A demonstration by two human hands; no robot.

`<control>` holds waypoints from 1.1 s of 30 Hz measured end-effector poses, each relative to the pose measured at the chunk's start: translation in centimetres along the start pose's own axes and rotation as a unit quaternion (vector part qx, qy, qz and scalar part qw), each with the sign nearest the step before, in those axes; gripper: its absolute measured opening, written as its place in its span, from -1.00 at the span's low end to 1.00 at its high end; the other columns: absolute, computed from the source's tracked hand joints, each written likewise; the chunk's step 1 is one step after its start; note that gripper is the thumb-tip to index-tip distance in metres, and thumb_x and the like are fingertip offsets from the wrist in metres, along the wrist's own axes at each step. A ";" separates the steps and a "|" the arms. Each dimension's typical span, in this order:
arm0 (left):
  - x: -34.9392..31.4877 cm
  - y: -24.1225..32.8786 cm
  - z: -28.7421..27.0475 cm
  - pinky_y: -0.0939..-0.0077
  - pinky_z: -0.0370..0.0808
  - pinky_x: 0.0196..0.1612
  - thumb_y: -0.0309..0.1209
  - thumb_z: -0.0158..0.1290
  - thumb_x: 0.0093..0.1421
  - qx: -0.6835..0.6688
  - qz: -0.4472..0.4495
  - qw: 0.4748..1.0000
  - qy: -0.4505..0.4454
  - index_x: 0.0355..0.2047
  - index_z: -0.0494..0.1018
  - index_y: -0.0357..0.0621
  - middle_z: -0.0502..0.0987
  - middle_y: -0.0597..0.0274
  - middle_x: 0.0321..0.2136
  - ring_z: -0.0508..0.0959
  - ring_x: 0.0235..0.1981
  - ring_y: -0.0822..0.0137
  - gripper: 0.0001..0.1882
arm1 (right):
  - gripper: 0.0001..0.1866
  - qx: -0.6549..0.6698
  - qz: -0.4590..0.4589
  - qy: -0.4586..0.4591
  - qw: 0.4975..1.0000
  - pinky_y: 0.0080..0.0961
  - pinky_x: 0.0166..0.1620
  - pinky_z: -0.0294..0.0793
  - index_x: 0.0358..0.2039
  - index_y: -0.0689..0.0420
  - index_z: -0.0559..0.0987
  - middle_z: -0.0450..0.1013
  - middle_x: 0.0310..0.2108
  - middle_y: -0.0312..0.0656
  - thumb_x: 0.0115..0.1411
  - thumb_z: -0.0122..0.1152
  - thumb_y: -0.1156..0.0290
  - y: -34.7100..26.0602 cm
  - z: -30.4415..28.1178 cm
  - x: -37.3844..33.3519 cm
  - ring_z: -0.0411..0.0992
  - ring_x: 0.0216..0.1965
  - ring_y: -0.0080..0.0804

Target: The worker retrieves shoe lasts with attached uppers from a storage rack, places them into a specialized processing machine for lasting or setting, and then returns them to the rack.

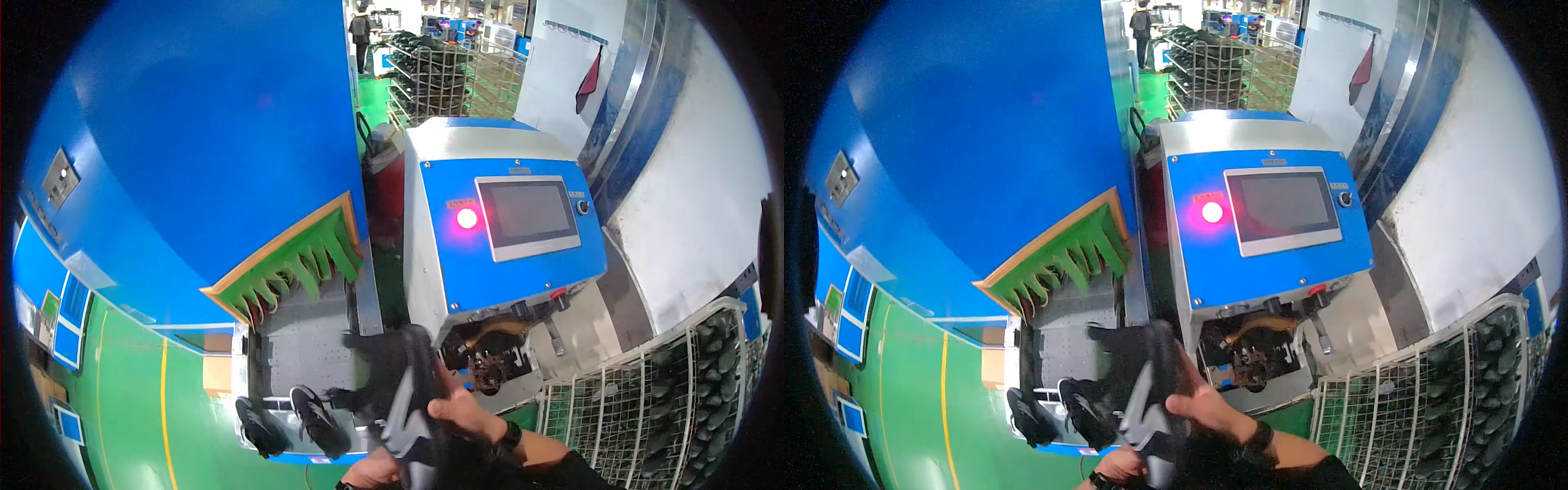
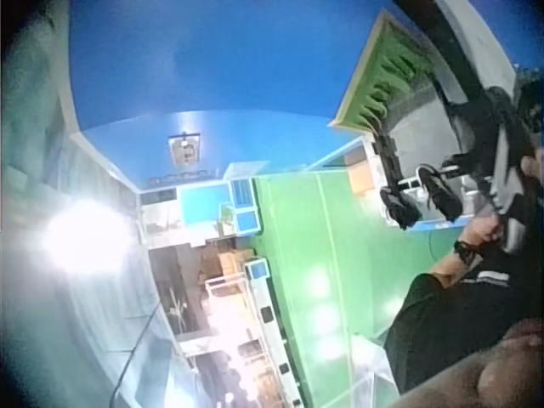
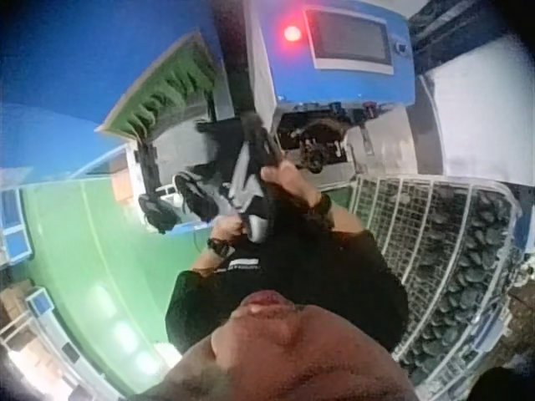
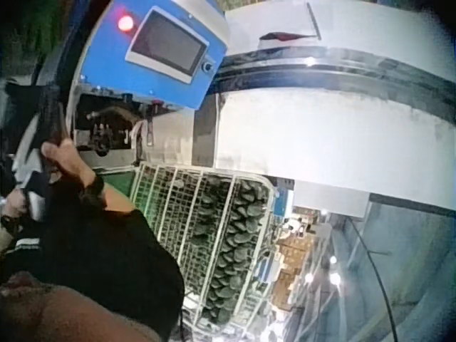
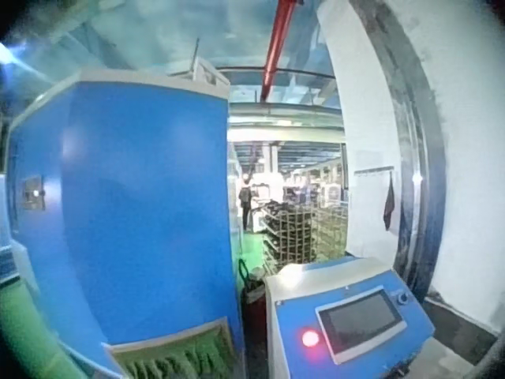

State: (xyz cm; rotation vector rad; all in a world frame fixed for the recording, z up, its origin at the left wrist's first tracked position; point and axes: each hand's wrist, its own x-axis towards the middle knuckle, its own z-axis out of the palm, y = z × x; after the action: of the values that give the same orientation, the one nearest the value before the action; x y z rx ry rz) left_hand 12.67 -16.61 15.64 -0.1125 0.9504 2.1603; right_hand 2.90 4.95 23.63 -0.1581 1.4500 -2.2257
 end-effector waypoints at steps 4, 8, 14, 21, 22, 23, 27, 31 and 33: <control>1.1 1.0 4.3 0.32 0.51 0.12 -0.25 0.26 0.24 0.103 0.078 0.990 0.059 0.31 0.25 -0.26 0.54 0.21 0.02 0.55 -0.01 0.31 -0.28 | 0.05 0.008 0.041 -0.044 0.998 -0.44 0.32 0.22 0.52 0.09 -0.02 0.23 0.33 -0.19 0.12 0.39 0.52 -1.8 -3.6 -1.8 0.24 0.26 -0.41; 4.6 -1.0 7.4 0.35 0.39 0.24 -0.24 0.44 0.06 0.109 0.098 0.982 0.122 0.32 0.25 -0.27 0.47 0.21 0.13 0.47 0.11 0.32 -0.10 | -0.02 0.024 0.114 0.003 0.993 -0.48 0.15 0.45 0.51 0.02 0.04 0.34 0.23 -0.22 0.14 0.33 0.54 -0.3 -9.4 -6.5 0.38 0.13 -0.46; 9.2 -3.9 7.2 0.41 0.47 0.09 -0.27 0.42 0.09 0.287 0.009 0.958 0.016 0.06 0.52 -0.26 0.62 0.18 -0.07 0.57 -0.04 0.32 -0.43 | -0.64 0.218 0.305 0.153 0.915 -0.52 -0.24 0.63 0.05 0.14 0.56 0.61 -0.24 -0.18 0.29 0.23 0.29 0.3 -14.0 -14.6 0.60 -0.30 -0.44; 8.9 -2.8 12.5 0.63 0.20 -0.52 -0.30 0.16 0.34 0.215 -0.160 0.955 -0.125 -0.51 0.54 -0.16 0.40 0.45 -0.68 0.31 -0.64 0.60 -0.71 | -0.43 0.279 0.111 0.225 0.927 -0.50 -0.20 0.60 0.23 0.20 0.44 0.54 -0.01 -0.17 0.22 0.32 0.38 5.0 -21.6 -17.2 0.55 -0.28 -0.45; 8.2 -2.9 12.7 0.63 0.21 -0.53 -0.29 0.16 0.34 0.225 -0.121 0.962 -0.092 -0.48 0.55 -0.16 0.42 0.43 -0.67 0.32 -0.63 0.59 -0.73 | -0.33 0.135 0.046 0.253 0.957 -0.52 -0.17 0.58 0.31 0.19 0.37 0.52 0.03 -0.20 0.19 0.34 0.42 3.9 -21.5 -16.5 0.53 -0.24 -0.48; 8.0 -3.1 12.5 0.64 0.21 -0.53 -0.29 0.15 0.35 0.230 -0.092 0.967 -0.060 -0.45 0.56 -0.17 0.44 0.42 -0.66 0.34 -0.63 0.58 -0.74 | -0.23 -0.006 -0.014 0.281 0.960 -0.53 -0.13 0.57 0.38 0.18 0.30 0.50 0.07 -0.23 0.17 0.36 0.45 2.9 -21.4 -15.7 0.52 -0.20 -0.51; 10.9 -4.9 8.9 0.65 0.26 -0.54 -0.27 0.08 0.38 0.058 -0.073 0.993 0.069 -0.33 0.59 -0.12 0.51 0.37 -0.61 0.41 -0.62 0.55 -0.78 | -0.03 -0.279 -0.046 0.222 0.933 -0.56 0.17 0.37 0.46 0.21 0.13 0.41 0.24 -0.14 0.06 0.40 0.53 -2.1 -20.0 -11.6 0.40 0.11 -0.50; 13.4 -6.7 7.4 0.63 0.28 -0.55 -0.25 0.09 0.38 0.083 -0.084 0.981 0.151 -0.31 0.58 -0.09 0.52 0.36 -0.60 0.44 -0.62 0.52 -0.79 | -0.01 -0.487 -0.086 0.214 0.842 -0.33 -0.11 0.57 0.47 -0.05 0.19 0.53 0.02 0.03 0.03 0.46 0.33 -2.6 -19.9 -7.8 0.57 -0.18 -0.22; 15.2 -7.0 5.9 0.60 0.30 -0.54 -0.24 0.10 0.38 0.008 -0.082 0.979 0.186 -0.30 0.58 -0.09 0.53 0.36 -0.59 0.45 -0.62 0.50 -0.79 | -0.08 -0.634 0.067 0.230 0.735 -0.20 -0.10 0.58 0.46 -0.21 0.21 0.48 0.00 0.22 0.09 0.39 0.18 -3.2 -17.9 -5.7 0.58 -0.16 0.04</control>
State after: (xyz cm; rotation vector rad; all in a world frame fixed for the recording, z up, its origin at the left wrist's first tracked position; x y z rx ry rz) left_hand 7.86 -0.40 10.28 -0.5831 1.1221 2.0154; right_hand 0.69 23.42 19.64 0.0866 2.8944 -0.7796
